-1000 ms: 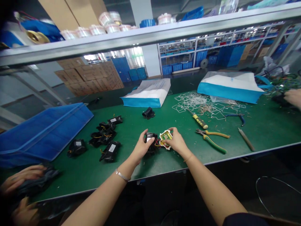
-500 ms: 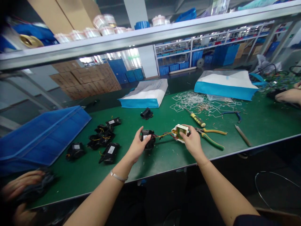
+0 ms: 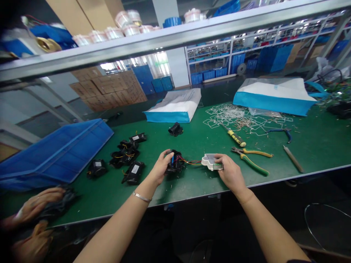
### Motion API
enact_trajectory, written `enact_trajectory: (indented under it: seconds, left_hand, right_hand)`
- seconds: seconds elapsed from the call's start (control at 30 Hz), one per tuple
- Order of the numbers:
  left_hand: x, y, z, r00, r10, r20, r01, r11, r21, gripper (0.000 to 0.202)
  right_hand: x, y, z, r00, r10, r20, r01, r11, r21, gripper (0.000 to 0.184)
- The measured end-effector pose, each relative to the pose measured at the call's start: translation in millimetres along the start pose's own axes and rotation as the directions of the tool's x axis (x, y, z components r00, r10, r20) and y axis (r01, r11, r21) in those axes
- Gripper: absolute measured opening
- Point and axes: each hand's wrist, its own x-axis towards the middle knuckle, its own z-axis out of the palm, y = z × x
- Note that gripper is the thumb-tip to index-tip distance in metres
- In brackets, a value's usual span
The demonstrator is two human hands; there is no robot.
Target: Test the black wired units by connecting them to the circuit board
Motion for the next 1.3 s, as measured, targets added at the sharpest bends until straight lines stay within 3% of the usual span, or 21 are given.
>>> enact_trajectory:
  seconds: [0.13,0.27,0.37,0.47,0.6,0.67,0.77,0.87,0.97,1.07,1.13,1.23,1.3]
  left_hand:
    - [2,-8,-0.1,0.996,0.086,0.007,-0.087,0.993,0.084,0.062]
    - [2,-9,1.9,0.99,0.139,0.027,-0.141,0.983,0.119,0.061]
    - [2,-10,3.6,0.985,0.169,0.033,-0.172,0.975,0.138,0.059]
    - [4,-13,3.0,0.976,0.213,0.043,-0.218,0.962,0.166,0.06]
    - [6,-18,-1.9,0.959,0.282,0.036,-0.283,0.934,0.219,0.061]
    - [6,-18,-5.1,0.955,0.297,0.017,-0.291,0.919,0.266,0.06]
    - [5,-14,-9.7,0.95,0.309,-0.034,-0.279,0.897,0.344,0.057]
    - [5,-11,-14.1,0.951,0.295,-0.096,-0.234,0.885,0.403,0.052]
    - [4,-8,-17.2,0.949,0.281,-0.141,-0.179,0.85,0.495,0.05]
    - [-2,-5,-16.4,0.919,0.355,-0.174,-0.164,0.743,0.649,0.046]
    - [-8,-2,-13.9,0.859,0.492,-0.141,-0.236,0.626,0.743,0.043]
    - [-19,4,-10.1,0.723,0.687,0.066,-0.418,0.361,0.834,0.04]
    - [-24,7,-8.7,0.678,0.703,0.215,-0.485,0.208,0.849,0.033]
  right_hand:
    - [-1,-4,-14,0.974,-0.026,0.223,0.027,1.0,-0.004,0.023]
    - [4,-14,-23,0.879,0.023,0.477,-0.043,0.999,0.031,0.04]
    - [12,-21,-12,0.888,0.19,0.418,-0.19,0.981,-0.041,0.052]
    - [18,-30,6,0.914,0.216,0.344,-0.175,0.973,-0.147,0.064]
    - [25,-48,11,0.923,0.127,0.363,-0.081,0.987,-0.138,0.065]
    - [30,-58,5,0.951,0.06,0.304,-0.017,0.99,-0.141,0.051]
    - [34,-63,-5,0.972,-0.101,0.213,0.161,0.944,-0.287,0.021]
    - [31,-53,-8,0.928,-0.256,0.27,0.345,0.862,-0.371,0.021]
    - [20,-36,-5,0.896,-0.288,0.337,0.407,0.837,-0.367,0.027]
    - [7,-26,-4,0.896,-0.258,0.361,0.39,0.846,-0.363,0.038]
    - [2,-25,-5,0.902,-0.238,0.359,0.37,0.855,-0.363,0.041]
    - [-2,-26,-6,0.915,-0.218,0.341,0.342,0.867,-0.362,0.041]
    - [-3,-27,-5,0.922,-0.204,0.329,0.322,0.875,-0.361,0.041]
